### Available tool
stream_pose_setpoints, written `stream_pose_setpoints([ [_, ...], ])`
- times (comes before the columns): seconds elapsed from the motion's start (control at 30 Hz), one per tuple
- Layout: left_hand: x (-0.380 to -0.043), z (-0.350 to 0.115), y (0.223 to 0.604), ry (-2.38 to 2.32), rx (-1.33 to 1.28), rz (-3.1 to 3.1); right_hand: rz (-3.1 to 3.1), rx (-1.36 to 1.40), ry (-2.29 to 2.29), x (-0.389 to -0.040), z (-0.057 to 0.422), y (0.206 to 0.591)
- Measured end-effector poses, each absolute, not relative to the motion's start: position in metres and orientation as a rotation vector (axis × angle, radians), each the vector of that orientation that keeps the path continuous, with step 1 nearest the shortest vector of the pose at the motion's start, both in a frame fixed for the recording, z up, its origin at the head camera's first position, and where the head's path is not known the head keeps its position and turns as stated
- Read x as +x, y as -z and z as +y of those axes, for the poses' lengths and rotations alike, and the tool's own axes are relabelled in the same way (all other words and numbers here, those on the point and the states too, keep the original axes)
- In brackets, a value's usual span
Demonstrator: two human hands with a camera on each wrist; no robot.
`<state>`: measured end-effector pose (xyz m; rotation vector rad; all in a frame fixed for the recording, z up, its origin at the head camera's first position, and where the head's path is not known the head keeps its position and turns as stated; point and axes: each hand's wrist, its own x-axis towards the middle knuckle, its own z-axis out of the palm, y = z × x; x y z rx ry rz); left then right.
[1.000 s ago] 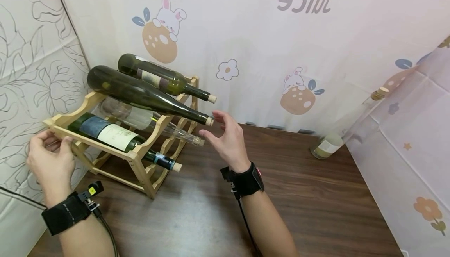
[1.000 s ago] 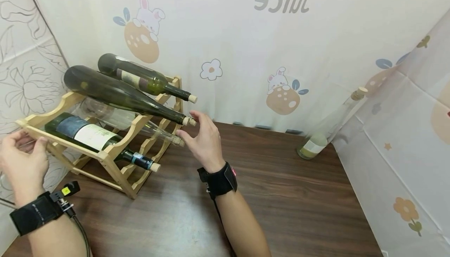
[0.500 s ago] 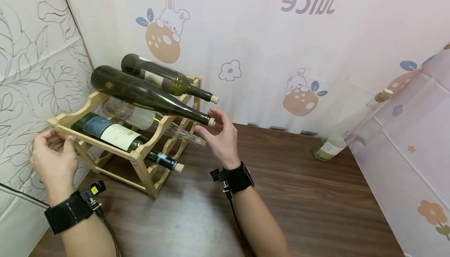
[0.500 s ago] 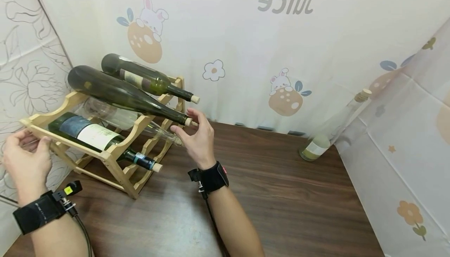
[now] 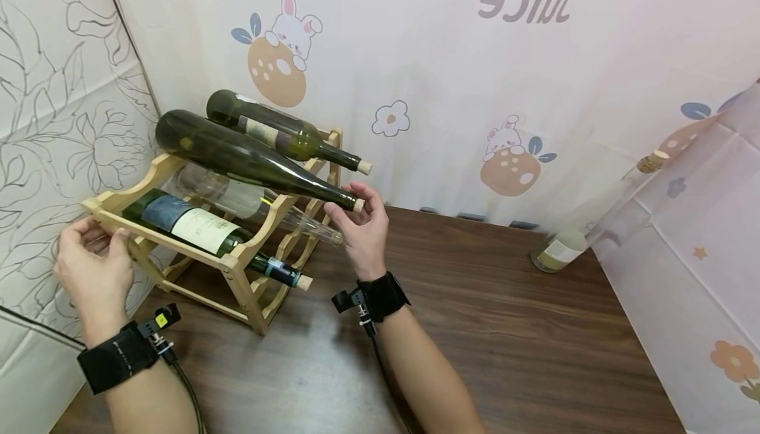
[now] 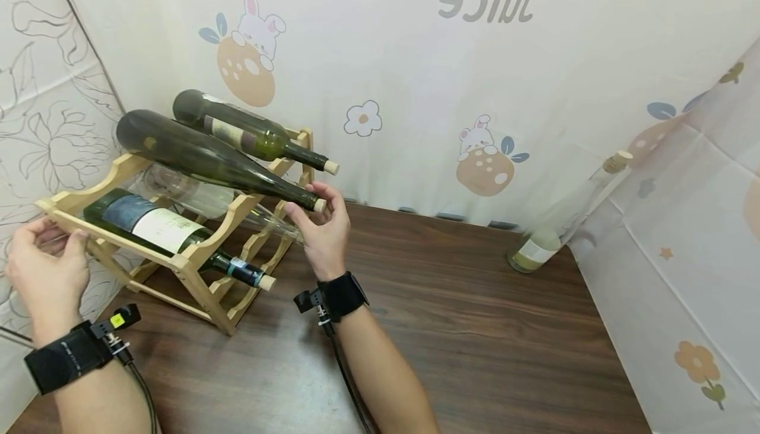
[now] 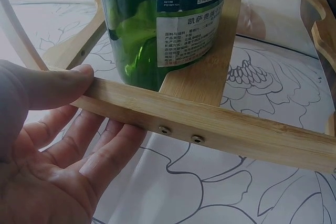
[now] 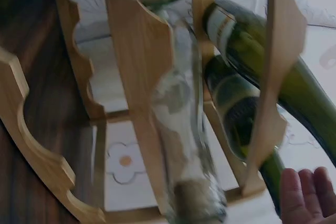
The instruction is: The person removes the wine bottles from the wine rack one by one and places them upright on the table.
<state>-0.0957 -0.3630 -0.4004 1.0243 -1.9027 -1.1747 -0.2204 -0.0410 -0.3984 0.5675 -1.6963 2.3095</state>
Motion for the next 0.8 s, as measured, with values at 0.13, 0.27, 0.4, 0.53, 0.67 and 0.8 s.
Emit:
stream_pose_setpoints([
  [0.13, -0.096, -0.362, 0.400, 1.177, 1.030, -1.901, -1.578, 0.541, -2.401, -0.220, -0.049, 0.403],
  [0.27, -0.096, -0.362, 0.400, 1.174, 1.045, -1.906, -1.456, 0.503, -2.559, -0.219, -0.056, 0.406],
  [0.4, -0.096, -0.363, 0.400, 1.173, 1.041, -1.906, -1.341, 0.467, -2.684, -0.216, -0.064, 0.405],
  [0.53, -0.095, -0.363, 0.401, 1.160, 1.012, -1.902, -1.182, 0.403, -2.841, -0.214, -0.070, 0.401],
  [0.67, -0.094, -0.363, 0.401, 1.152, 1.008, -1.906, -1.042, 0.324, -2.947, -0.214, -0.075, 0.395],
  [0.8, -0.094, -0.363, 0.401, 1.158, 1.031, -1.920, -0.964, 0.264, -2.994, -0.215, -0.078, 0.391],
])
